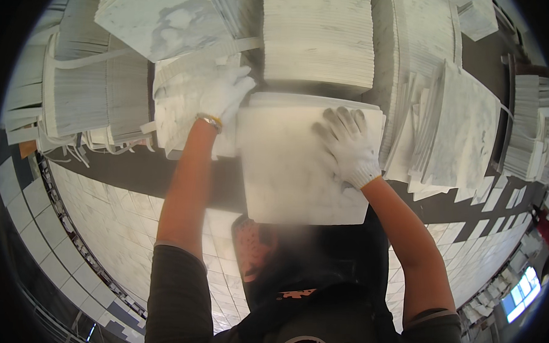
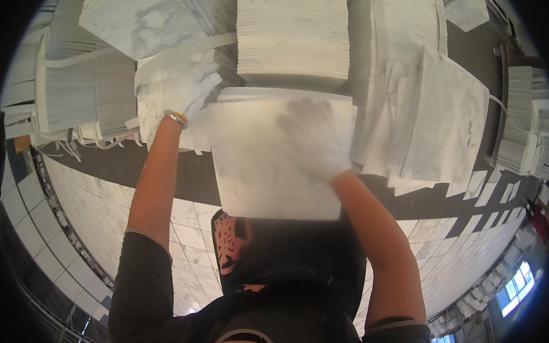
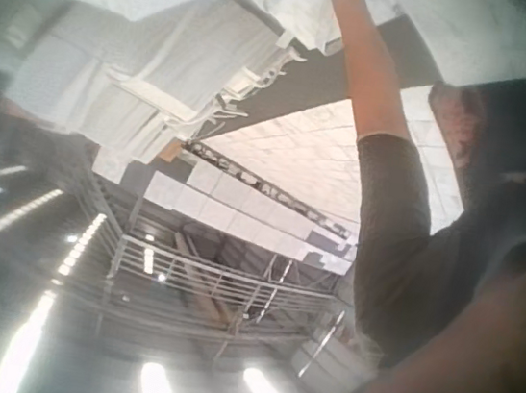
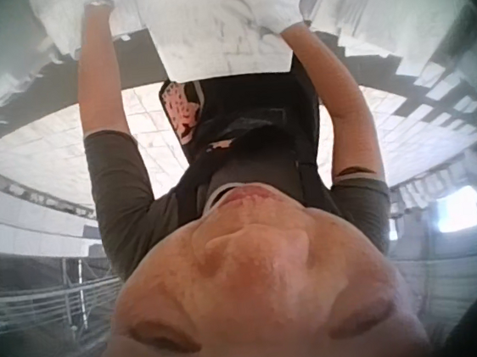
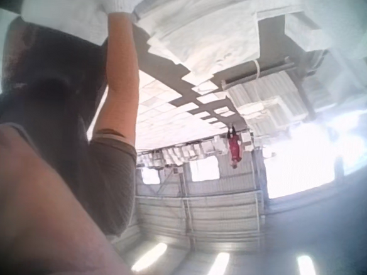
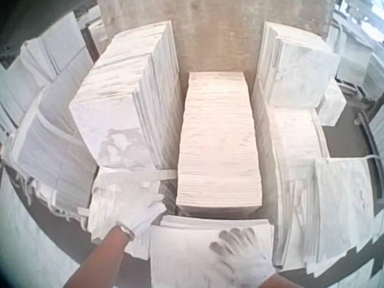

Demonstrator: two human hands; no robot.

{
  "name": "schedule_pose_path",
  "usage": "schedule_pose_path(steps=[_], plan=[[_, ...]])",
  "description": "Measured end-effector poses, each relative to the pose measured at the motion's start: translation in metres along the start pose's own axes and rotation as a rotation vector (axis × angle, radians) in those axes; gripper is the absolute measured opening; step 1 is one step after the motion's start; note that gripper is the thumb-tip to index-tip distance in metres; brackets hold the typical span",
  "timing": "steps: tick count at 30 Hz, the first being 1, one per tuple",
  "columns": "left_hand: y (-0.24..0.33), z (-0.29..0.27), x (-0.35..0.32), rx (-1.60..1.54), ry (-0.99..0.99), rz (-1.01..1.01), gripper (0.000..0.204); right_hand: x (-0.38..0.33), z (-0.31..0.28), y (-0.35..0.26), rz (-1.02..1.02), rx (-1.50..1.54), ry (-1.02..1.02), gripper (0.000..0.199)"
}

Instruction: The person repeatedly picks up white rectangular tiles from a large stack and places them onto a growing pile on the floor. The person also moves a few tiles from the floor back to the stack. A second person is visible nearby handling tiles as well.

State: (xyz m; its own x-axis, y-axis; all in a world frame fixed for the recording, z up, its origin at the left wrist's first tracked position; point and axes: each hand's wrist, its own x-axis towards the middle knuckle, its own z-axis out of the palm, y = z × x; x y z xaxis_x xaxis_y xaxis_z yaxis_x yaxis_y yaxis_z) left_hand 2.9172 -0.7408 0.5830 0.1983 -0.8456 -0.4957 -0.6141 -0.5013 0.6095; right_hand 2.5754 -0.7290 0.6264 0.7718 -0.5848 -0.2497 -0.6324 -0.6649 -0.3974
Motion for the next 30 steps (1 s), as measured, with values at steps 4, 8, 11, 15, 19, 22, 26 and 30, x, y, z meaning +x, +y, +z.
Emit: schedule_pose_path(steps=[4, 8, 11, 15, 19, 22, 26, 30], plan=[[-0.001, 0.009, 0.058, 0.019, -0.239, -0.045, 0.062, 0.002, 0.004, 0.003, 0.007, -0.008, -0.015, 0.058], [-0.009, 0.031, 0.088, 0.288, -0.377, -0.029, 0.065, 0.000, 0.017, 0.007, -0.001, -0.067, 0.077, 0.056], [-0.020, 0.045, 0.104, 0.174, -0.567, -0.153, 0.065, -0.001, 0.021, 0.008, 0.005, -0.058, 0.093, 0.054], [-0.032, 0.064, 0.111, 0.104, -0.568, -0.246, 0.062, -0.002, 0.017, 0.009, 0.010, 0.001, 0.111, 0.050], [-0.040, 0.074, 0.112, 0.050, -0.557, -0.242, 0.063, 0.001, 0.021, 0.012, -0.014, 0.039, 0.186, 0.050], [-0.045, 0.075, 0.112, 0.077, -0.540, -0.229, 0.064, -0.001, 0.021, 0.014, -0.006, 0.060, 0.150, 0.047], [-0.052, 0.081, 0.116, 0.132, -0.484, -0.188, 0.065, -0.015, -0.002, 0.040, 0.107, 0.442, 0.316, 0.037], [-0.059, 0.085, 0.114, 0.193, -0.405, -0.120, 0.071, -0.006, -0.001, 0.096, 0.867, 1.134, 0.726, 0.042]])
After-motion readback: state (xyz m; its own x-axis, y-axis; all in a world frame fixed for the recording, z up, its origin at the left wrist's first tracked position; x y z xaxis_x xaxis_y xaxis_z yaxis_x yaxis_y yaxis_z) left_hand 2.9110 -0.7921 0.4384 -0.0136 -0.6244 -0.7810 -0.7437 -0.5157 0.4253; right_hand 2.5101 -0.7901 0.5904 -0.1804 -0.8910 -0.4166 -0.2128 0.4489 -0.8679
